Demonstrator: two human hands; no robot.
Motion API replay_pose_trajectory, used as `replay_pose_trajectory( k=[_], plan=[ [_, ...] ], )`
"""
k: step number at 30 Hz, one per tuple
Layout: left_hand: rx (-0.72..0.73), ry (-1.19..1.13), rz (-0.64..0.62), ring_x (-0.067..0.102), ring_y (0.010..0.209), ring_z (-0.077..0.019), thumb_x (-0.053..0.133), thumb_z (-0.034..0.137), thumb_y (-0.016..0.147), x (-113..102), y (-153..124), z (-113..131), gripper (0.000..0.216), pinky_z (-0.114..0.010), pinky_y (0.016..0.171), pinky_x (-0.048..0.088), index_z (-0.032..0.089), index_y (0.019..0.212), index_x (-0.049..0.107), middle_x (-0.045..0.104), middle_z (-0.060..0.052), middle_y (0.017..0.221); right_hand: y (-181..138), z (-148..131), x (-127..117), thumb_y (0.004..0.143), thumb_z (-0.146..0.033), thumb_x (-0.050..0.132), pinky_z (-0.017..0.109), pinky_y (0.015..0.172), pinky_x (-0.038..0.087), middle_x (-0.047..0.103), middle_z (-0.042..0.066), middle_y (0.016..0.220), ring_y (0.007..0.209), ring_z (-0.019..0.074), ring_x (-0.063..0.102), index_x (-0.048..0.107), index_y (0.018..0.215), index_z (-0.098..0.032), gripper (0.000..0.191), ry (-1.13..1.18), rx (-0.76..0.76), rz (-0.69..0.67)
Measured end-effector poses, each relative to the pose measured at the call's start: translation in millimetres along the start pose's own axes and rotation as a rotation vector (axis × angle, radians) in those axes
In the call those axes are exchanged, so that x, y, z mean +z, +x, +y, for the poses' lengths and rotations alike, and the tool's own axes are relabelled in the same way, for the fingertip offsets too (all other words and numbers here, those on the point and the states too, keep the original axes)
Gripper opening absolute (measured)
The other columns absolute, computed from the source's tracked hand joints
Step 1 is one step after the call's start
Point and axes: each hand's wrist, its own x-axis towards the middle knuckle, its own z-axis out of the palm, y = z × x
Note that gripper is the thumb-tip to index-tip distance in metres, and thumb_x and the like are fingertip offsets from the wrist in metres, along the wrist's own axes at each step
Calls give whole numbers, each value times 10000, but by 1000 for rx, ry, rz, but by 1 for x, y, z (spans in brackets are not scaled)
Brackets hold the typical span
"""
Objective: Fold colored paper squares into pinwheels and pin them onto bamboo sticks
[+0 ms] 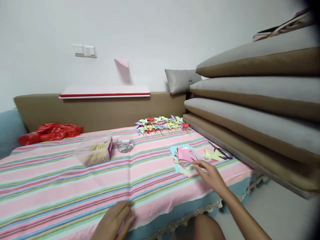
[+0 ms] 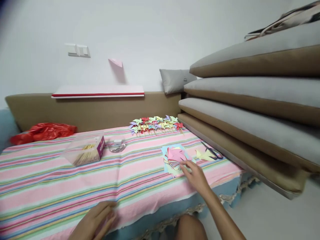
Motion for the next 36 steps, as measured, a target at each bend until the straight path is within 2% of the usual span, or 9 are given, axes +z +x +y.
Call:
replay_pose_trajectory(
  k=[1,3,6,12,19,24,29,33,36],
  plan=[
    [44,-6,-7,638,1212,-269,543,437,950,8,17,5,326,-358,1021,533,329,1224,684,671,-50,1342,19,0,3,945,-532,396,469,1054,482,688,129,1270,1233,301,608,678,1220,-234,494,-33,-28,34],
    [78,-3,15,605,1260,-271,544,437,958,22,39,11,329,-366,1027,528,296,1228,668,617,-74,1411,51,4,13,897,-502,539,485,1152,374,607,156,1398,1348,321,513,645,1282,-182,512,-102,-75,35],
    [107,20,32,585,1287,-278,558,431,954,38,43,4,374,-393,1040,522,302,1300,624,592,-72,1442,78,14,24,846,-477,672,469,1190,319,536,155,1478,1422,324,425,634,1307,-174,552,-175,-131,-33],
    [179,51,18,561,1317,-278,564,396,957,39,25,-14,457,-398,1062,503,325,1408,551,552,-62,1486,83,31,16,952,-418,615,513,1062,459,637,117,1332,1214,268,612,621,1268,-178,397,-245,-120,-127],
    [133,-43,-28,584,1286,-281,548,408,962,31,33,-12,417,-408,1036,519,320,1368,582,589,-71,1446,81,26,7,979,-364,588,470,981,522,645,91,1273,1117,235,642,630,1224,-192,303,-275,-125,-120],
    [52,-214,-161,626,1166,-267,501,417,977,15,57,-4,285,-386,975,514,285,1193,633,662,-89,1264,80,17,14,972,-346,602,437,907,556,663,81,1191,1025,214,665,623,1211,-181,291,-277,-54,25],
    [-10,-245,-310,635,878,-231,447,396,981,-1,89,1,221,-342,778,470,240,956,602,653,-61,1000,90,2,8,966,-376,600,431,896,541,686,71,1098,968,204,669,649,1128,-165,271,-183,45,297],
    [-98,-220,-323,593,770,-215,417,396,974,7,104,-5,267,-310,682,391,226,801,528,615,-35,852,107,-29,-11,958,-405,533,446,964,463,702,159,1114,1043,280,639,678,1132,-149,342,-10,59,547],
    [-142,-239,-305,573,754,-212,429,389,958,19,109,-13,261,-301,656,352,226,763,486,604,-31,825,122,-67,-7,929,-482,512,399,885,495,719,145,1089,994,287,650,669,1150,-150,429,192,31,601]
  ],
)
